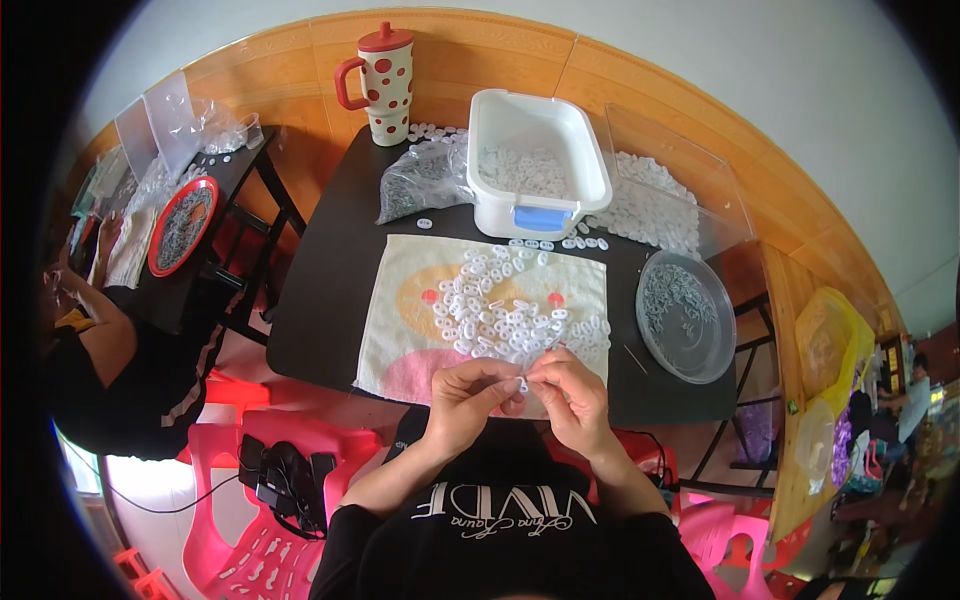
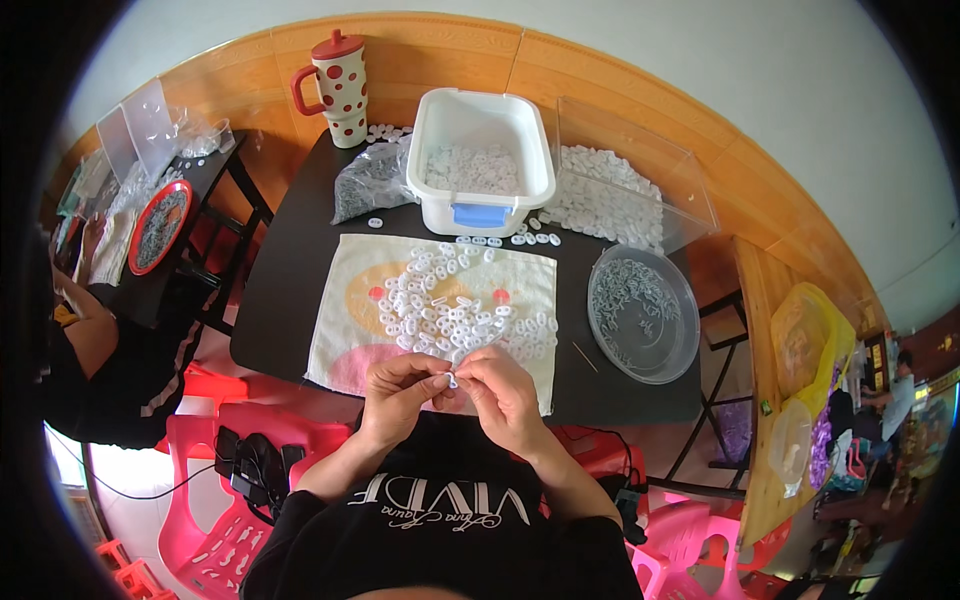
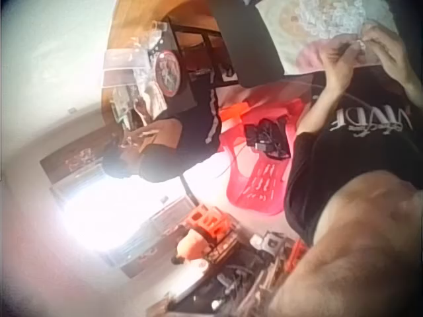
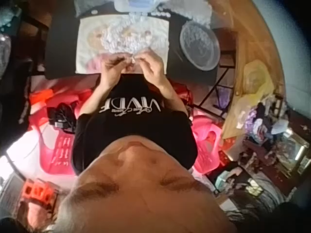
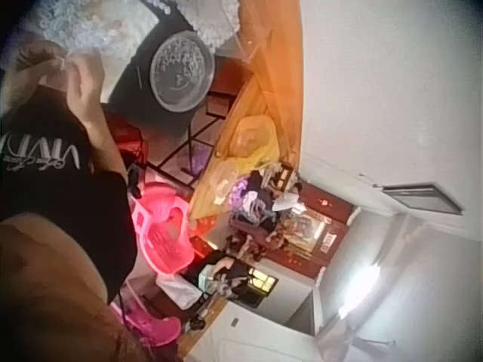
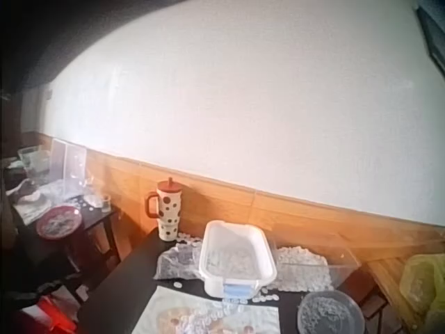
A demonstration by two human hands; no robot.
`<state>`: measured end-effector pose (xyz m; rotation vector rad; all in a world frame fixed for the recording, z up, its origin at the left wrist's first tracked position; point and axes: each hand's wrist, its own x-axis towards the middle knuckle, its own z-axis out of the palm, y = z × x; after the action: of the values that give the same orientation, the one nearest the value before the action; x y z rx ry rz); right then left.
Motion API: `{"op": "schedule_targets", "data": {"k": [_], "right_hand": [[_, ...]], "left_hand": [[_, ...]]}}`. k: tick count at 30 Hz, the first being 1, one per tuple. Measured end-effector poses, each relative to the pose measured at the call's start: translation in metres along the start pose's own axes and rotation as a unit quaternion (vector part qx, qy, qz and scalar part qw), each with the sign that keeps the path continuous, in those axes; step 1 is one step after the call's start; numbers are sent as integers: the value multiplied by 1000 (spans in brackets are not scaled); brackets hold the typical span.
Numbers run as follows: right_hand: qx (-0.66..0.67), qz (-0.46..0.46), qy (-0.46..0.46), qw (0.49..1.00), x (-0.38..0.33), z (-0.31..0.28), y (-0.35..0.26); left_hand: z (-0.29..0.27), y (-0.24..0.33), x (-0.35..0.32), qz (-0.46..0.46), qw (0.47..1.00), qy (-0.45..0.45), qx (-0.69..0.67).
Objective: Sorting small white plastic ring-shaped components on a workspace.
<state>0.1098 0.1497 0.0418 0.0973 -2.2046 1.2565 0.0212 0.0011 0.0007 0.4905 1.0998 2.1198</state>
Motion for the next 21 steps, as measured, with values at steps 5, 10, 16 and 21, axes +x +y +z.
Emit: {"op": "schedule_targets", "data": {"k": [5,10,16,21], "right_hand": [[-33,-14,-18,999,4,2,-3],[-77,-38,-23,996,4,7,2],[-73,-9,-35,997,5,8,0],[-22,48,10,999,1,-9,8]], "left_hand": [[-1,0,-1,10,1000,1,2],[0,-2,-4,22,999,19,14],[0,-1,-3,23,999,29,14],[-4,-6,-2,10,1000,29,0]]}}
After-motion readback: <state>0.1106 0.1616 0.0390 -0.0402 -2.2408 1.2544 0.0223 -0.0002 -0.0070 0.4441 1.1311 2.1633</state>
